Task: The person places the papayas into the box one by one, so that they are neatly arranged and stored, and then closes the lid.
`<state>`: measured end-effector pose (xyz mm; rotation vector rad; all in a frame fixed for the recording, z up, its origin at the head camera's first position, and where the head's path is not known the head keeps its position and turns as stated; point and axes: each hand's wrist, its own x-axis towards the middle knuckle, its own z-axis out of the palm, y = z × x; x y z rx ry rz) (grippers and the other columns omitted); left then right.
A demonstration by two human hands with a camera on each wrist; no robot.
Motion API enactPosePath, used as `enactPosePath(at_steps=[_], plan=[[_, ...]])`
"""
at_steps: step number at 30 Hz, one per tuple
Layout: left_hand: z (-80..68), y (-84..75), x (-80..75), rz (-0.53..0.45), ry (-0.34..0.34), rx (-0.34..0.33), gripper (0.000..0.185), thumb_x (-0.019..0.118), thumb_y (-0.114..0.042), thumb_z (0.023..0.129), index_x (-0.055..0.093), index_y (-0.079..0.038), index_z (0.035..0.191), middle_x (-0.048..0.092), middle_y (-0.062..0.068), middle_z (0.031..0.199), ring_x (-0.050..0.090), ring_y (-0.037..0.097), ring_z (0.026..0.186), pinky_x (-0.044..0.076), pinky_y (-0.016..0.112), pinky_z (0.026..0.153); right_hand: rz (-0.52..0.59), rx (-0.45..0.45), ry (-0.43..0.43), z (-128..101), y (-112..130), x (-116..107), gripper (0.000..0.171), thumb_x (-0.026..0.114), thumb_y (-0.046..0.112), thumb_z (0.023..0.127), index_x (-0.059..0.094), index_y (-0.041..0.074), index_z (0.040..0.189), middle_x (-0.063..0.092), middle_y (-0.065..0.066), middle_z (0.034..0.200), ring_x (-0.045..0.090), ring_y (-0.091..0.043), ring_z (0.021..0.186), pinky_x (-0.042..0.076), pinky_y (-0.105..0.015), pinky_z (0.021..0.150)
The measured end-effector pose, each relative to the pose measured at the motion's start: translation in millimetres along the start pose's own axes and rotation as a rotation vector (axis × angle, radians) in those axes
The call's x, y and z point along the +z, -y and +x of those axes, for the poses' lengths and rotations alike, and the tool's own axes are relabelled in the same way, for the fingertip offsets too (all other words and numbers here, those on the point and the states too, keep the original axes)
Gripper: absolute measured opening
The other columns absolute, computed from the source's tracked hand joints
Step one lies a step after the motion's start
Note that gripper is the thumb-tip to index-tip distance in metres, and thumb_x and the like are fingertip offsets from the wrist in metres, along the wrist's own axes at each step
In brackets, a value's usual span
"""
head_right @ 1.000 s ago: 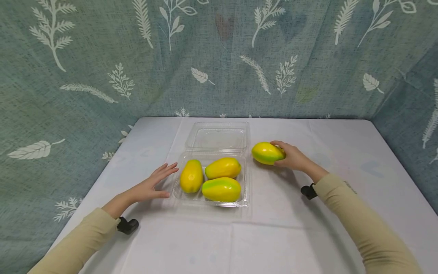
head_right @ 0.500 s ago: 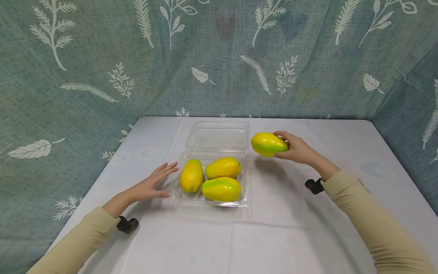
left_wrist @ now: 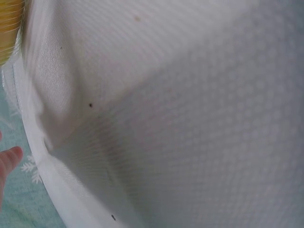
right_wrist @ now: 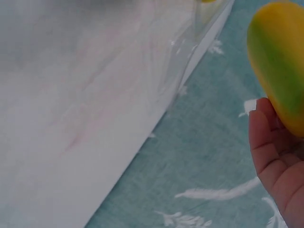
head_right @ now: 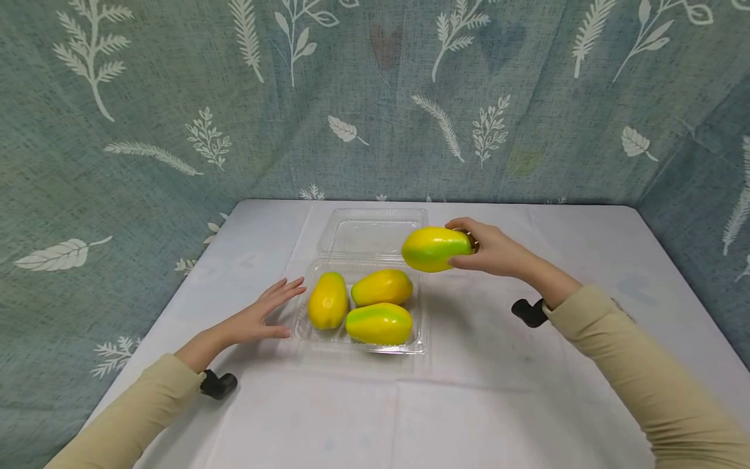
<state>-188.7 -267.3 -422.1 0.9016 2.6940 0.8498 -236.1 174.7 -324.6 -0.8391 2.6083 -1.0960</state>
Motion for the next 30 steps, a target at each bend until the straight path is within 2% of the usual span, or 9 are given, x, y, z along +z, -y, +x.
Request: enactPosePath(at_steps=[8,21,30], plan=[[0.2,1.2,0.5,0.003,-0.001,0.005,0.075,0.062,-0.041,0.070,0.024,-0.022,0.131,0.010,-0.004,0.139,-0.002,0.034,0.124,0.009,0.061,0.089,-0.007,-0.085,0.057,7.1,24.7,8.8,0.048,0.059,0.028,0.076,0.038,0.016,0.118,0.050,0.001,0.098,0.047,-0.016,0.077,0.041,-0.031,0.067],[0.4,1.8,0.7,0.001,0.005,0.005,0.075,0.062,-0.041,0.070,0.023,-0.023,0.132,0.009,-0.005,0.139,-0.003,0.033,0.124,0.008,0.061,0.089,-0.042,-0.193,0.183,22.9,64.5,35.6,0.047,0.059,0.024,0.075,0.040,0.018,0.117,0.050,0.006,0.098,0.046,-0.012,0.078,0.042,-0.028,0.067],[0.5,1.9,1.3,0.006,0.000,-0.006,0.076,0.062,-0.041,0.069,0.022,-0.024,0.132,0.009,-0.006,0.139,-0.003,0.033,0.124,0.009,0.062,0.088,-0.069,-0.178,0.287,35.5,79.9,60.1,0.049,0.059,0.026,0.074,0.037,0.016,0.116,0.049,0.007,0.095,0.047,-0.010,0.080,0.043,-0.025,0.069]])
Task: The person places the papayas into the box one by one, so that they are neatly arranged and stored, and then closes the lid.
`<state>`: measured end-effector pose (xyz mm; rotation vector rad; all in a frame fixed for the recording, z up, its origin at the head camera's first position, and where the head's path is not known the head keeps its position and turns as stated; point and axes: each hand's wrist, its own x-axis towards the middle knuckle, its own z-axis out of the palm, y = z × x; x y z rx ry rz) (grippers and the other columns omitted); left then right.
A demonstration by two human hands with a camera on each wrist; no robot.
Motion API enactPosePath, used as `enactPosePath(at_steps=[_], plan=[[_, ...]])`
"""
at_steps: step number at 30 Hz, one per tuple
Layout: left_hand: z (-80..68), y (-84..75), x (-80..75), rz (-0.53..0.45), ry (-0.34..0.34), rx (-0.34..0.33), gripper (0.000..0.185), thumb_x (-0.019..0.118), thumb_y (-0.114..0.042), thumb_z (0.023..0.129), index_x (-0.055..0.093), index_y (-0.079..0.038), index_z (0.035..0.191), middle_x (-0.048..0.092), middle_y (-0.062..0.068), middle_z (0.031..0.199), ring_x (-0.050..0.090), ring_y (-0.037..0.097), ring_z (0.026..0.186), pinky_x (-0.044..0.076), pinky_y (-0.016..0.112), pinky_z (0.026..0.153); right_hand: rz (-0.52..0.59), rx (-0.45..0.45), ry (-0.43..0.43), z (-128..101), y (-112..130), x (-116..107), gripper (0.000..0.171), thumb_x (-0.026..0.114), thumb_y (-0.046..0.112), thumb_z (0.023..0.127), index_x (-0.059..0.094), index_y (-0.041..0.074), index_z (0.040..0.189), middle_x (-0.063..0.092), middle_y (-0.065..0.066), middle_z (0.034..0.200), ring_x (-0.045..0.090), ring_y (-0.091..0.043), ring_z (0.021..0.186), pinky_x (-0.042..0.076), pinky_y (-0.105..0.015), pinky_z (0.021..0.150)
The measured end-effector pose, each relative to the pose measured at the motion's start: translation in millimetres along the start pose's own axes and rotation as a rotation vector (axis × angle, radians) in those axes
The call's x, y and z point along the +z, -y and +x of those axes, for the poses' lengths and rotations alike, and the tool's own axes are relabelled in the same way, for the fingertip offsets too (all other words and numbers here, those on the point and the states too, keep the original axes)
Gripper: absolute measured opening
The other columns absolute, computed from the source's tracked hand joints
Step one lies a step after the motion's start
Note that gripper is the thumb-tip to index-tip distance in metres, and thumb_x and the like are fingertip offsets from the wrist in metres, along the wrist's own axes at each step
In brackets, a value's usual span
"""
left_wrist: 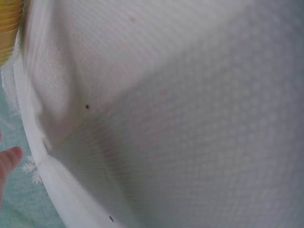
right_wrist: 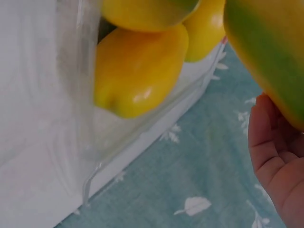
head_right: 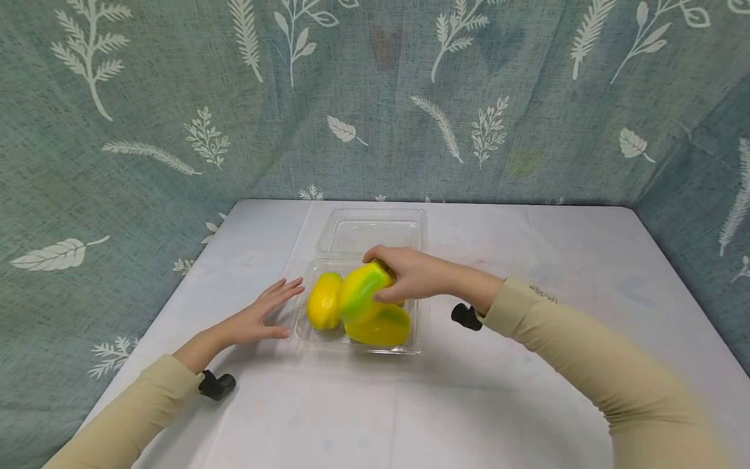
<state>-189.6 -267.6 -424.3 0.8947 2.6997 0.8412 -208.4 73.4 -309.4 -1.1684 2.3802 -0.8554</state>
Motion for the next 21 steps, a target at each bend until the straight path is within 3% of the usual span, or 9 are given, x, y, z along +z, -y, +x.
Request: enactPosePath(at_steps=[7,14,21], plan=[[-0.8,-0.4,-0.1,-0.017,-0.003,0.004,0.077,0.062,-0.041,0.070,0.021,-0.022,0.133,0.009,-0.007,0.139,-0.002,0.033,0.124,0.010,0.061,0.089,-0.119,-0.037,0.037,19.3,9.6,20.1,0.048,0.058,0.029,0.073,0.040,0.015,0.115,0.048,0.010,0.093,0.045,-0.006,0.080,0.040,-0.021,0.071],[-1.3,1.2,-0.6,-0.015,0.017,0.006,0.077,0.060,-0.041,0.071,0.019,-0.022,0.133,0.008,-0.006,0.139,-0.003,0.034,0.124,0.009,0.062,0.089,-0.237,-0.075,0.036,39.5,17.8,34.5,0.053,0.056,0.034,0.073,0.041,0.017,0.120,0.047,0.008,0.111,0.042,-0.007,0.096,0.036,-0.023,0.082],[-1.7,1.2,-0.7,-0.028,0.020,-0.004,0.078,0.060,-0.041,0.071,0.017,-0.023,0.133,0.007,-0.008,0.139,-0.003,0.033,0.124,0.009,0.061,0.089,-0.179,0.023,0.057,54.8,29.2,44.3,0.058,0.055,0.032,0.074,0.032,0.022,0.127,0.044,0.001,0.116,0.044,-0.011,0.096,0.038,-0.027,0.081]])
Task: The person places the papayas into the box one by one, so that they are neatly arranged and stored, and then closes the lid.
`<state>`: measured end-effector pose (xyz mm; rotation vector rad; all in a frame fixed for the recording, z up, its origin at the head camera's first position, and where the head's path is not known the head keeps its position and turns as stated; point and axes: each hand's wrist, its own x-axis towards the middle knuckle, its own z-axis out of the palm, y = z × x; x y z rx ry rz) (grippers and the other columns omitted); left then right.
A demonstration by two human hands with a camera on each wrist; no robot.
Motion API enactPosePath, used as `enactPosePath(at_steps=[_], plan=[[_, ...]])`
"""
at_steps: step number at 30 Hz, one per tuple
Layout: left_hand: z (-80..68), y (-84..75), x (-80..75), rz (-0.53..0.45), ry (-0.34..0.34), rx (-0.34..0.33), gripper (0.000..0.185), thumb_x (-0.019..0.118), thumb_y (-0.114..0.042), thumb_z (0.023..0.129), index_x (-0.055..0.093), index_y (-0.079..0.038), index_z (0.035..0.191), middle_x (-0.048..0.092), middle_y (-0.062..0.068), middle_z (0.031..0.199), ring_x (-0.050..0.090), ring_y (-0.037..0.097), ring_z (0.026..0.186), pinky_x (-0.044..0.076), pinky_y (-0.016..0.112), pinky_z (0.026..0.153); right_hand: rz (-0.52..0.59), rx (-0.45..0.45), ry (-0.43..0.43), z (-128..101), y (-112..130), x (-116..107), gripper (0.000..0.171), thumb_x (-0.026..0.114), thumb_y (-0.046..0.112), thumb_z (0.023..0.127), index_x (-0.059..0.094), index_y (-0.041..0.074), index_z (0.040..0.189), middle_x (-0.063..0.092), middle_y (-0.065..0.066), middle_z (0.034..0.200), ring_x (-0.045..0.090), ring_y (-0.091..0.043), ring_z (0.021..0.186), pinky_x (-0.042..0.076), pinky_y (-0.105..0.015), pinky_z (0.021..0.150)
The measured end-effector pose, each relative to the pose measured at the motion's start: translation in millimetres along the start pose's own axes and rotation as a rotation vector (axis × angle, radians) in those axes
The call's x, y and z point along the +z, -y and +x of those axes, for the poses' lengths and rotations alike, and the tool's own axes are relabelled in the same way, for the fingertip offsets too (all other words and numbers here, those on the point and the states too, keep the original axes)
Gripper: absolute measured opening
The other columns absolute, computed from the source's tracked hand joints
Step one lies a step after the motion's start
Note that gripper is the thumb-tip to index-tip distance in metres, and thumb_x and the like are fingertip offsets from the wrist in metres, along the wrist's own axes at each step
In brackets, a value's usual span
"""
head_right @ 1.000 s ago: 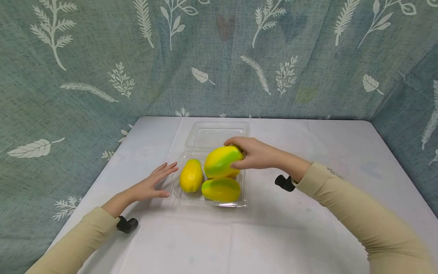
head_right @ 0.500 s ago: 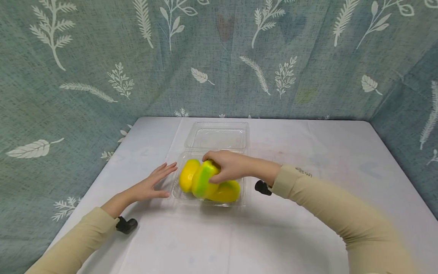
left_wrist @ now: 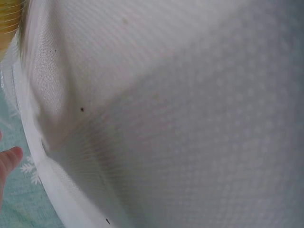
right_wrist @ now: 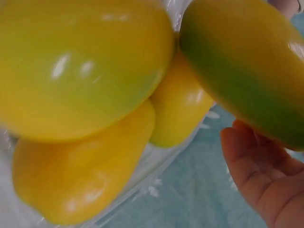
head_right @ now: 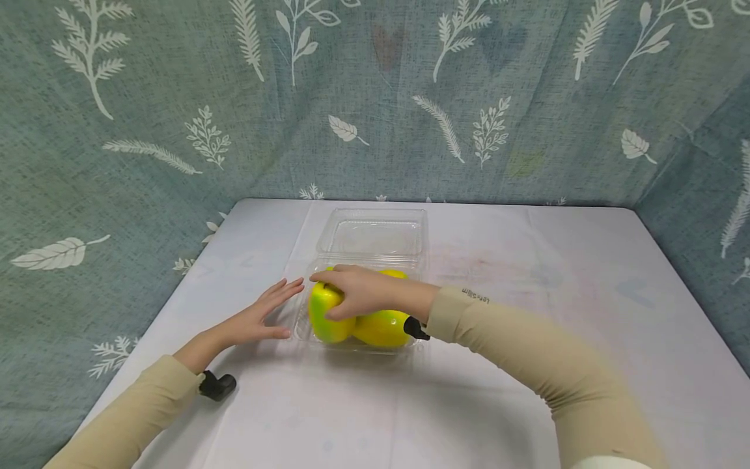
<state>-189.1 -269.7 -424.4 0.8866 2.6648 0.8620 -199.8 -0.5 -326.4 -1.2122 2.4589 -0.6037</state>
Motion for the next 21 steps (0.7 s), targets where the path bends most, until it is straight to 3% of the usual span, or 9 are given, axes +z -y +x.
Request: enactPosePath(at_steps=[6,11,21], plan=[[0.0,0.3,1.0,-0.011,-0.009,-0.004,0.079,0.061,-0.039,0.071,0.017,-0.021,0.134,0.007,-0.010,0.139,-0.003,0.032,0.124,0.010,0.061,0.089,0.089,0.039,-0.082,10.0,10.2,8.7,0.057,0.058,0.029,0.071,0.035,0.012,0.121,0.050,0.003,0.104,0.048,-0.009,0.081,0.041,-0.019,0.069],[-0.3,0.7,-0.3,-0.004,0.003,-0.007,0.079,0.061,-0.040,0.071,0.016,-0.022,0.134,0.006,-0.011,0.139,-0.004,0.032,0.124,0.010,0.062,0.088,0.046,0.034,-0.122,15.2,14.9,13.6,0.055,0.058,0.030,0.071,0.038,0.014,0.120,0.050,0.004,0.103,0.046,-0.009,0.081,0.040,-0.019,0.067],[-0.5,-1.1,0.1,-0.003,-0.007,-0.012,0.080,0.062,-0.038,0.071,0.017,-0.018,0.134,0.007,-0.009,0.139,-0.004,0.032,0.124,0.011,0.062,0.088,0.057,0.146,-0.071,12.9,15.7,18.4,0.070,0.055,0.039,0.073,0.020,0.025,0.132,0.038,-0.006,0.115,0.044,-0.013,0.085,0.040,-0.024,0.068]])
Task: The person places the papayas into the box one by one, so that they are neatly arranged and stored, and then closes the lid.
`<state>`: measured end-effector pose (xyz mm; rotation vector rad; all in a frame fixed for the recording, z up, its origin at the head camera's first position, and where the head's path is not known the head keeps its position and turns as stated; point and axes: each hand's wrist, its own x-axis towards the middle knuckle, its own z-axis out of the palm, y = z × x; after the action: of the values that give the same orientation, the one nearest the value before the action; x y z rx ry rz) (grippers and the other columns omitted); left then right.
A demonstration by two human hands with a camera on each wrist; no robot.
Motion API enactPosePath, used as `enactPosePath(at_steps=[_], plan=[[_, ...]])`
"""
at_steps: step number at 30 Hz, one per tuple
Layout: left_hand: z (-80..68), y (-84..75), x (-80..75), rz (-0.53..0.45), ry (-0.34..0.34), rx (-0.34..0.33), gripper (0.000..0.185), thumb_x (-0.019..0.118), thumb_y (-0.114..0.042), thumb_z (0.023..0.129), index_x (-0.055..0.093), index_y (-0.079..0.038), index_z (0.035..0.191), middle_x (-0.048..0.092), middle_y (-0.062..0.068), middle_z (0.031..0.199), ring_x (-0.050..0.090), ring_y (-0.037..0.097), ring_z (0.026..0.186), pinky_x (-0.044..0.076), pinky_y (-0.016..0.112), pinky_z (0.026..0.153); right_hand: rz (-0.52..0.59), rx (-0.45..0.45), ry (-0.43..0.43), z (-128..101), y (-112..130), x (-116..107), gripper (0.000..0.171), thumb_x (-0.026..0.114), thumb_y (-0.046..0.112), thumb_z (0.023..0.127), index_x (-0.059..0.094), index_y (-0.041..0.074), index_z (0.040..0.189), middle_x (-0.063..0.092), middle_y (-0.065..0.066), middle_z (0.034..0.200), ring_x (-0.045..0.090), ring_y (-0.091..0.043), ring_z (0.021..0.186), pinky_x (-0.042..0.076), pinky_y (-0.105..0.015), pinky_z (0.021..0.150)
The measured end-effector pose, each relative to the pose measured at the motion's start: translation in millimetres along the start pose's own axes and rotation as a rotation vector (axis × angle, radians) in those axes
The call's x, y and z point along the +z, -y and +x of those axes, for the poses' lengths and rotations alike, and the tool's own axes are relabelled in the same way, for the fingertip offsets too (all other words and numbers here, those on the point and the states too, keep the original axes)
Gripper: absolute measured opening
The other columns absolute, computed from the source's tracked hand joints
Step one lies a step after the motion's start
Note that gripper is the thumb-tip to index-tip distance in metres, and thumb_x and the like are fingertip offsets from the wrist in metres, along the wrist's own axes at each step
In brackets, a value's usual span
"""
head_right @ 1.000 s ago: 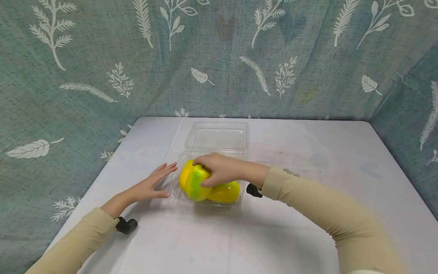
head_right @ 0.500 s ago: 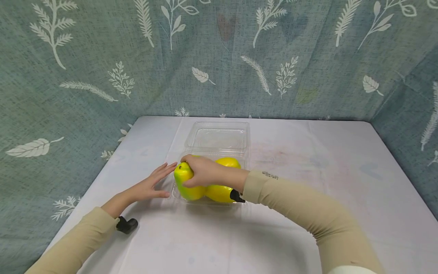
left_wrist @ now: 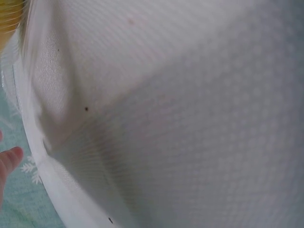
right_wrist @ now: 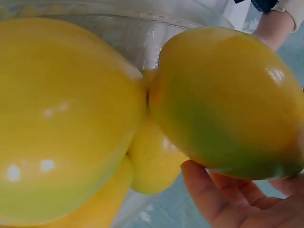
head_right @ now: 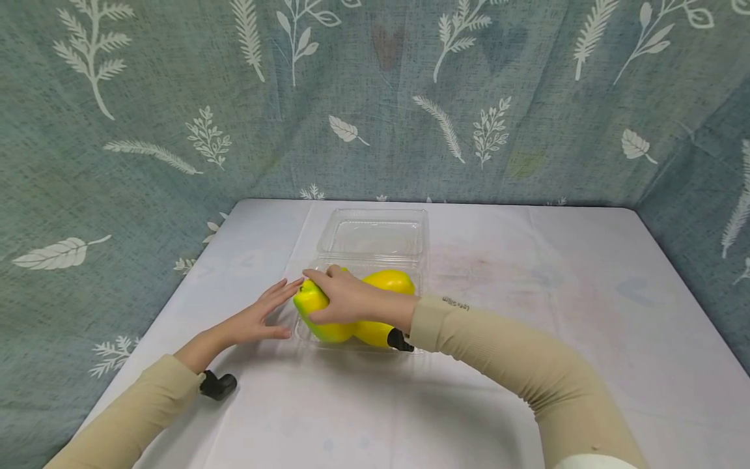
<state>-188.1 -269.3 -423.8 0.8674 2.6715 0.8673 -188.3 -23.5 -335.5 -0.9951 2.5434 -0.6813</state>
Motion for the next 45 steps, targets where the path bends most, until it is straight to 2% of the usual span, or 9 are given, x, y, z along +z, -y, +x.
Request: enactPosePath(at_steps=[3,7,12,15,21,30,36,41,45], plan=[[-0.7,-8.6,-2.1,-0.018,-0.003,-0.009,0.079,0.063,-0.032,0.071,0.018,-0.015,0.133,0.009,-0.005,0.139,-0.004,0.033,0.124,0.010,0.062,0.088,0.035,0.009,-0.009,0.5,-1.6,0.2,0.073,0.057,0.040,0.071,0.021,0.020,0.131,0.041,-0.004,0.116,0.045,-0.012,0.089,0.041,-0.025,0.073],[-2.2,-21.0,-6.3,-0.048,0.005,0.000,0.076,0.063,-0.025,0.072,0.019,-0.010,0.133,0.010,0.003,0.139,-0.005,0.034,0.124,0.008,0.062,0.088,0.076,-0.018,-0.035,0.0,-3.9,0.6,0.066,0.060,0.044,0.070,0.032,0.014,0.122,0.047,-0.001,0.111,0.047,-0.011,0.091,0.040,-0.025,0.078],[-1.3,-6.6,-1.9,0.007,-0.002,0.005,0.078,0.061,-0.035,0.072,0.017,-0.020,0.134,0.008,-0.004,0.140,-0.005,0.033,0.124,0.011,0.063,0.087,-0.033,-0.056,0.013,-3.7,-4.9,2.6,0.059,0.053,0.042,0.076,0.033,0.017,0.125,0.042,-0.002,0.118,0.043,-0.013,0.096,0.038,-0.028,0.081],[-1.3,-1.4,-0.8,0.009,0.000,-0.025,0.079,0.062,-0.039,0.070,0.016,-0.026,0.133,0.008,-0.010,0.139,-0.003,0.032,0.125,0.011,0.063,0.087,-0.057,-0.045,0.042,-5.1,-4.2,4.0,0.059,0.053,0.039,0.076,0.033,0.017,0.126,0.042,-0.003,0.118,0.044,-0.013,0.094,0.039,-0.028,0.079],[-3.8,0.1,-0.9,-0.005,0.009,-0.035,0.080,0.062,-0.040,0.070,0.015,-0.026,0.134,0.008,-0.008,0.139,-0.004,0.031,0.125,0.012,0.063,0.087,-0.094,-0.007,0.000,-3.6,-4.3,4.9,0.059,0.057,0.050,0.070,0.043,0.015,0.114,0.053,0.003,0.101,0.048,-0.009,0.080,0.041,-0.023,0.070],[-5.5,0.1,-0.4,-0.008,0.014,-0.039,0.081,0.064,-0.034,0.070,0.014,-0.027,0.134,0.008,-0.010,0.139,-0.005,0.030,0.125,0.013,0.064,0.086,-0.181,0.039,0.048,-3.1,-2.3,11.8,0.064,0.048,0.058,0.071,0.041,0.019,0.120,0.050,-0.001,0.109,0.048,-0.014,0.087,0.041,-0.028,0.074],[-5.9,0.1,0.2,-0.017,0.018,-0.050,0.081,0.064,-0.035,0.070,0.014,-0.029,0.133,0.008,-0.012,0.139,-0.005,0.028,0.125,0.013,0.063,0.086,-0.098,0.097,0.045,1.5,-5.2,0.1,0.070,0.043,0.062,0.072,0.038,0.015,0.124,0.046,-0.002,0.120,0.045,-0.018,0.104,0.037,-0.034,0.085],[-5.4,-0.2,-1.3,-0.009,0.023,-0.046,0.082,0.064,-0.036,0.070,0.014,-0.027,0.134,0.008,-0.011,0.139,-0.004,0.030,0.125,0.012,0.063,0.086,0.043,0.174,-0.003,22.7,-21.0,-20.7,0.058,0.049,0.046,0.078,0.039,0.011,0.123,0.047,-0.007,0.119,0.045,-0.019,0.105,0.037,-0.034,0.086],[-5.1,0.6,-1.0,-0.010,0.023,-0.047,0.082,0.063,-0.038,0.070,0.014,-0.027,0.134,0.008,-0.011,0.139,-0.005,0.030,0.125,0.012,0.063,0.086,0.091,0.267,0.045,43.7,-35.1,-27.8,0.055,0.055,0.036,0.077,0.038,0.010,0.123,0.045,-0.008,0.120,0.044,-0.019,0.106,0.037,-0.034,0.087]])
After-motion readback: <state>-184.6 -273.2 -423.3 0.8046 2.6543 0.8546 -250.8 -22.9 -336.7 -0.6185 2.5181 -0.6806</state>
